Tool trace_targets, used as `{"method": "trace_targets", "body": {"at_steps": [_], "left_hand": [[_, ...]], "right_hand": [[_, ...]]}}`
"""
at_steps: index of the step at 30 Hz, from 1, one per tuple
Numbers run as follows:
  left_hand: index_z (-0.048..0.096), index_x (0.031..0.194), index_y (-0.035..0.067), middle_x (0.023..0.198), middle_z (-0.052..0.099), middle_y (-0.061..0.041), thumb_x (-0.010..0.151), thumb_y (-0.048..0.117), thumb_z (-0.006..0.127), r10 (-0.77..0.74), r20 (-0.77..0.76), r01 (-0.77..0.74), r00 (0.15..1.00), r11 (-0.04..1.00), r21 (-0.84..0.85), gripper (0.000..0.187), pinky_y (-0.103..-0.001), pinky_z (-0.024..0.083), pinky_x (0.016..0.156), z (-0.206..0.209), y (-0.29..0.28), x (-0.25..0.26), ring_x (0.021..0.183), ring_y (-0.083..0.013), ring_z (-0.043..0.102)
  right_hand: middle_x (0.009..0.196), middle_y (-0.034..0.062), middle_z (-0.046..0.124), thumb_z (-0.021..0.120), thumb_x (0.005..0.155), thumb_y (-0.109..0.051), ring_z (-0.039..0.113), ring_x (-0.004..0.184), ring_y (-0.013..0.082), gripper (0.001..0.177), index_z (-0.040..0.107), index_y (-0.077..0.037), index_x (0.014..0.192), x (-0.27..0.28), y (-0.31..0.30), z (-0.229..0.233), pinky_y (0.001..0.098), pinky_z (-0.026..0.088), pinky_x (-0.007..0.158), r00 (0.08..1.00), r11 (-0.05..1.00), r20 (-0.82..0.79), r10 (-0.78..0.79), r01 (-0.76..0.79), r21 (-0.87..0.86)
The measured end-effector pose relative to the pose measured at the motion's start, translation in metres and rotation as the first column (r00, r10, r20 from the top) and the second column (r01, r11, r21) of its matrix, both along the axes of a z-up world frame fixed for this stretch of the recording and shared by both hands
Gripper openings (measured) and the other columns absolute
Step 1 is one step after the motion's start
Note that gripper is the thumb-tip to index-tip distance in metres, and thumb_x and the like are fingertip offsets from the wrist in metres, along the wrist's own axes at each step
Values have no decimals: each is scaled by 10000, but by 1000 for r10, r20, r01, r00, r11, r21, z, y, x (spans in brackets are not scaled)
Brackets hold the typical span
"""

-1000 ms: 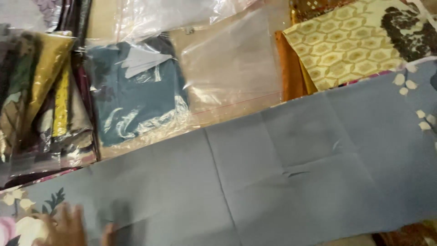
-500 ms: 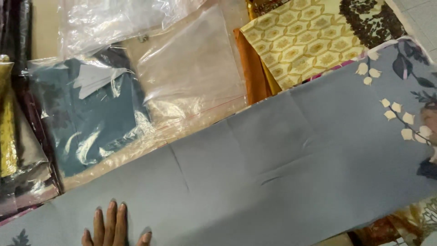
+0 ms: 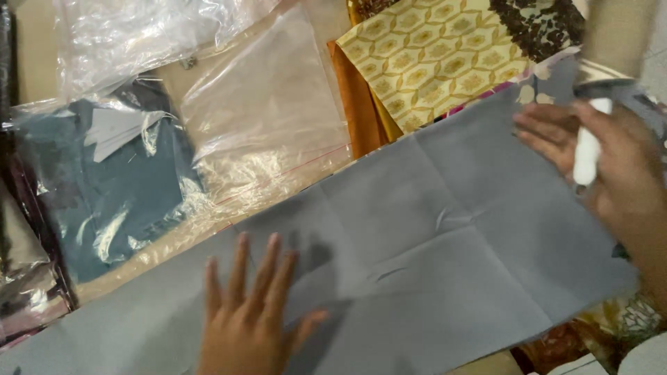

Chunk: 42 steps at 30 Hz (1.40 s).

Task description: Using a lint roller to clean debris from a floral patterned fabric

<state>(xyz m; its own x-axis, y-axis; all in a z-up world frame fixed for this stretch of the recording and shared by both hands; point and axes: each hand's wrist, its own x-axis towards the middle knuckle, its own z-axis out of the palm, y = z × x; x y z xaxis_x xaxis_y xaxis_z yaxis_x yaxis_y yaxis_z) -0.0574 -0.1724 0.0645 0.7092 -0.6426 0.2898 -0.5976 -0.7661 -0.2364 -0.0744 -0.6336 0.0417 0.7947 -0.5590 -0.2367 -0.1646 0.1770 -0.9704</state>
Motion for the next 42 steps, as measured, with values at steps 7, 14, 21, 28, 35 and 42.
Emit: {"method": "trace_targets", "body": {"at_steps": [7,14,21,28,35,42], "left_hand": [[551,1475,106,1572,515,-122,1034,616,528,-707,-107,632,699,681,-371,675,-616,369,1193,-31,-149,59,1482,-400,472],[504,1524,133,1588,505,-92,995,696,447,-702,-126,621,701,688,-376,775,-658,313,1225,-54,-171,79,1506,-382,447],[491,1529,100,1595,499,-116,974,720,438,-666,-168,558,727,716,-420,834,-622,261,1240,-52,-170,84,1523,-384,411],[463,1556,120,1626,453,-93,985,716,418,-638,-208,533,741,748,-396,827,-619,220,1253,-50,-169,82,1550,-356,342],[451,1569,144,1633,444,-71,986,734,362,-620,-221,522,753,767,-373,834,-586,186,1256,-52,-169,82,1555,-342,317],[450,1570,137,1632,444,-72,994,730,362,-629,-207,533,749,758,-375,832,-585,193,1255,-51,-170,83,1553,-340,317]], "right_hand": [[1420,232,629,505,1070,-265,637,1412,360,191,490,-93,1152,41,-23,-23,470,475,1280,994,966,108,-29,0,257],[1496,297,598,639,1074,-302,565,1472,434,586,417,55,1483,35,-105,-64,477,444,1307,941,966,335,-49,-40,254],[1311,185,745,532,1028,-292,730,1387,327,293,592,-54,1189,61,-94,-37,370,568,1296,968,972,168,-188,159,175],[1308,168,763,517,1027,-303,761,1349,300,412,546,-4,1310,79,-116,-52,360,635,1230,966,985,208,-153,132,110],[1177,77,810,509,1075,-316,853,1195,212,87,507,-237,1112,89,-162,-63,311,739,1142,953,976,258,-162,193,-100],[1098,104,835,504,1033,-284,886,1119,202,265,544,-80,1197,62,-92,-5,333,715,1196,943,967,211,-256,247,67]]}}
